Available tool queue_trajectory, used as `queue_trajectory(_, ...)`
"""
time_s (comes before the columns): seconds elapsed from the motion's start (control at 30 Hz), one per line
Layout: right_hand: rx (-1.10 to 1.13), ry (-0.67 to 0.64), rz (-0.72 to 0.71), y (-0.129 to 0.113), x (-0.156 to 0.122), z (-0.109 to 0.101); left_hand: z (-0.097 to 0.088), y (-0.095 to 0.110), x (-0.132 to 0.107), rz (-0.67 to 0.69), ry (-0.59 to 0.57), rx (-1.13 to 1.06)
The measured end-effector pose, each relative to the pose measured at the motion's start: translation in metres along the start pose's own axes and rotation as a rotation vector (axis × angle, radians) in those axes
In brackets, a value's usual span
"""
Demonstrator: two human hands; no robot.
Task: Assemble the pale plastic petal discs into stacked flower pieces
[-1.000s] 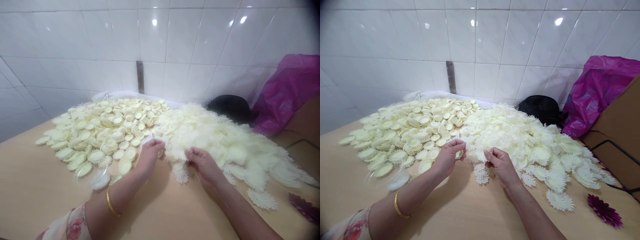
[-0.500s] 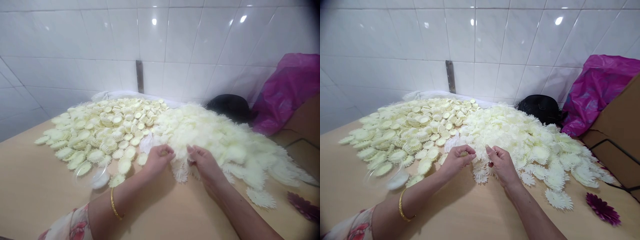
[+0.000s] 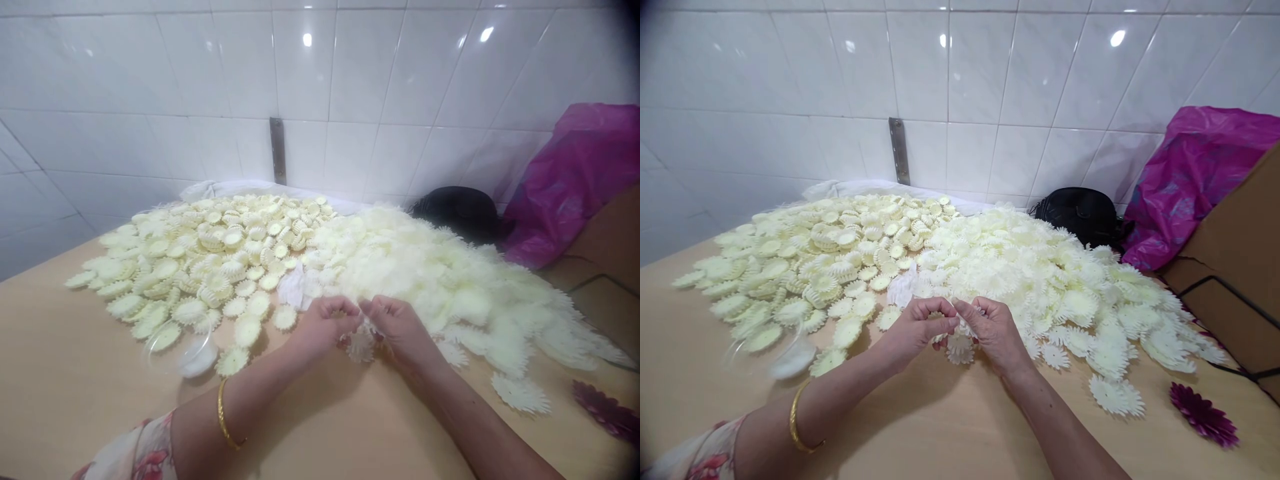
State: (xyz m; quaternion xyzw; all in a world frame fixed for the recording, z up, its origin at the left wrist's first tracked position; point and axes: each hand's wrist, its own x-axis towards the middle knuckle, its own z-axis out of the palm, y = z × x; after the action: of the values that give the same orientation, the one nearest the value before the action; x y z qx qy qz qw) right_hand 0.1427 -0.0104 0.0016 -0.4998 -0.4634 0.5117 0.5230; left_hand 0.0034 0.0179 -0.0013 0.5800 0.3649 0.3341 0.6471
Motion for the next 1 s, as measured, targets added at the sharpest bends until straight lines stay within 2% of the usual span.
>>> queue_trajectory(0.07, -0.036, 0.001, -0.021, -0.002, 0.000, -0.001, -0.003, 0.002, 0.002, 0.024, 0.058, 0.027)
queue_trajectory(0.2, -0.227, 0.183, -0.131, -0.007, 0.001, -0.009, -0.016, 0.007, 0.008, 0.083, 0.331, 0.108)
queue_trajectory(0.27, -0.370, 0.231, -0.166, -0.008, 0.002, -0.012, -0.019, 0.008, 0.011, 0.102, 0.371, 0.225)
queue_trajectory(0.37, -0.571, 0.239, -0.206, -0.007, 0.003, -0.012, -0.019, 0.005, 0.010, 0.114, 0.309, 0.409)
queue_trajectory(0.43, -0.650, 0.273, -0.236, -0.006, 0.004, -0.012, -0.016, 0.004, 0.009, 0.125, 0.285, 0.428)
queue_trajectory(0.5, -0.686, 0.330, -0.277, -0.005, 0.004, -0.013, -0.015, 0.005, 0.007, 0.116, 0.282, 0.347)
queue_trajectory(0.6, -0.705, 0.396, -0.337, -0.005, 0.003, -0.014, -0.015, 0.010, 0.007, 0.051, 0.277, 0.104)
queue_trajectory(0.77, -0.673, 0.380, -0.396, -0.007, -0.002, -0.010, -0.015, 0.014, 0.008, -0.119, 0.164, -0.280)
queue_trajectory(0.87, -0.648, 0.342, -0.410, -0.007, -0.004, -0.007, -0.012, 0.012, 0.008, -0.103, 0.127, -0.326)
queue_trajectory(1.0, -0.628, 0.290, -0.378, -0.007, -0.006, -0.004, -0.009, 0.011, 0.006, -0.072, 0.139, -0.262)
